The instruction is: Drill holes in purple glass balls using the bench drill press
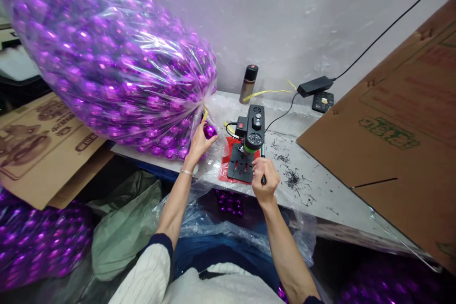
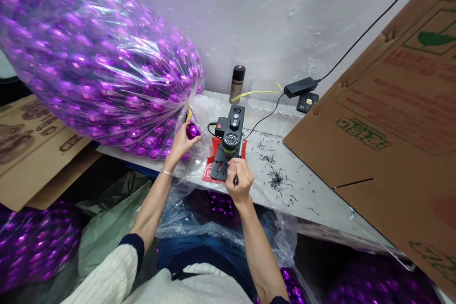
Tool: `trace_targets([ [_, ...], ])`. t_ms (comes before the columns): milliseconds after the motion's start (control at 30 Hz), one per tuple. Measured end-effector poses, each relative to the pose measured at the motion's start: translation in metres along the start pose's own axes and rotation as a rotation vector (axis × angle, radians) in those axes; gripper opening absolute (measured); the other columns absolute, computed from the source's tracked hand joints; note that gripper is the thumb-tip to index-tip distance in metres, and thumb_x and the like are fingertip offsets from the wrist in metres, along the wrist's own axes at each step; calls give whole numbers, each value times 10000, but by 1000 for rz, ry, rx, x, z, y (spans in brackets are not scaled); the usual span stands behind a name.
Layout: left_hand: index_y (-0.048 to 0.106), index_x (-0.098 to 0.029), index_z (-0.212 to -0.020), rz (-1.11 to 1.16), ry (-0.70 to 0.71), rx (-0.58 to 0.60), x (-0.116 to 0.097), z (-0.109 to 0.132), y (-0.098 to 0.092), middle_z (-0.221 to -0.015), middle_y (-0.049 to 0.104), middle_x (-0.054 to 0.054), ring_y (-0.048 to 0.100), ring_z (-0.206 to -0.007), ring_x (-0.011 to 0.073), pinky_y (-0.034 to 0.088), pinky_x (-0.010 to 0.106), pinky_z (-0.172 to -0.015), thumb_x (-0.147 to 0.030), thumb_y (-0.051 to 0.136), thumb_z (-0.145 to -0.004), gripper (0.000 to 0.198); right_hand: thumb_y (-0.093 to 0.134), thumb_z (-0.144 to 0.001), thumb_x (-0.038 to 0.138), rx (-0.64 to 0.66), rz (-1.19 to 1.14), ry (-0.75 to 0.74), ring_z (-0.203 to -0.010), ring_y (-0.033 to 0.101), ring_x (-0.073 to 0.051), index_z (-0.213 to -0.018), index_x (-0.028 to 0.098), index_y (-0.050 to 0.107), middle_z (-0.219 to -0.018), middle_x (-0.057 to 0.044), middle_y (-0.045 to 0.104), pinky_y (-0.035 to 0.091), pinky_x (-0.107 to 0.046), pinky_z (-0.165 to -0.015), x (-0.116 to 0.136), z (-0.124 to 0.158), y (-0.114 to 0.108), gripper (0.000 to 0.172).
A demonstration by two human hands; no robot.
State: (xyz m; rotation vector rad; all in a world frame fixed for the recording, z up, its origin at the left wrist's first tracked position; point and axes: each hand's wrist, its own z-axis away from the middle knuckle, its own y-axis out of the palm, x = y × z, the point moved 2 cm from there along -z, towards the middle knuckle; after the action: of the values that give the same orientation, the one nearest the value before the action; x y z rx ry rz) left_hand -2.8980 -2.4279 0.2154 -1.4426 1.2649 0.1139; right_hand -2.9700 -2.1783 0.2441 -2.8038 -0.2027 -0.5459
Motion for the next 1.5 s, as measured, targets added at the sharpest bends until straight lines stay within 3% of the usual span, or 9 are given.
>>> trace_targets([
  [67,495,-179,-1316,309,-1,-97,2,26,-8,-1281,615,141,638,-1138,261,522,382,-974,-343,796,-735,674,420,-906,53,-11,-3,5,-707,592,-135,-724,207,493,-709,-16,581,470,-266,-644,0,-1,0,250],
  [167,556,-198,-1263,694,-127,-61,0,69,-2,-1153,680,94,677,-986,204,557,314,-842,-478,726,-795,572,417,-912,64,-21,-11,13,-696,590,-134,-712,208,493,-703,-16,583,467,-266,-642,1,-3,0,259],
  [267,608,-174,-1234,933,-300,28,-6,102,22,-1134,698,95,677,-970,201,552,289,-809,-553,699,-802,582,416,-923,89,-16,-25,22,-684,589,-135,-705,210,499,-700,-18,593,465,-272,-639,2,-7,-2,263],
  [367,659,-158,-1169,1017,-381,93,-14,117,53,-1135,706,97,670,-1016,219,548,320,-869,-574,728,-765,584,415,-938,121,-13,-34,51,-670,584,-136,-695,214,498,-681,-16,590,458,-281,-641,3,-16,-4,272],
  [567,697,-179,-1133,804,-302,150,-21,117,86,-1029,739,57,674,-948,198,519,327,-909,-480,745,-780,466,424,-958,156,-5,-11,100,-622,562,-121,-672,215,483,-641,-3,568,436,-275,-635,7,-37,-7,298],
  [900,673,-203,-1218,332,-81,235,-32,100,80,-1014,738,77,675,-947,246,512,357,-884,-452,735,-821,472,413,-960,148,12,5,99,-636,564,-121,-673,209,491,-654,-10,571,432,-274,-636,8,-35,-8,303],
  [1033,670,-201,-1191,322,-39,279,-34,99,76,-1050,738,78,681,-950,249,518,348,-870,-458,714,-839,438,408,-957,138,17,17,80,-637,555,-123,-695,208,502,-660,-9,571,428,-277,-636,8,-34,-9,287],
  [1300,645,-181,-1233,384,-51,226,-28,97,83,-1099,729,93,670,-1017,258,503,366,-932,-433,695,-855,457,411,-957,139,19,21,78,-639,550,-126,-704,206,513,-663,-13,578,427,-279,-636,8,-32,-9,280],
  [1500,677,-164,-1207,665,-176,328,-16,83,82,-1189,721,88,644,-1126,250,462,369,-1026,-457,605,-900,431,407,-955,143,23,24,73,-638,558,-128,-706,204,526,-664,-17,588,433,-281,-636,8,-31,-9,282],
])
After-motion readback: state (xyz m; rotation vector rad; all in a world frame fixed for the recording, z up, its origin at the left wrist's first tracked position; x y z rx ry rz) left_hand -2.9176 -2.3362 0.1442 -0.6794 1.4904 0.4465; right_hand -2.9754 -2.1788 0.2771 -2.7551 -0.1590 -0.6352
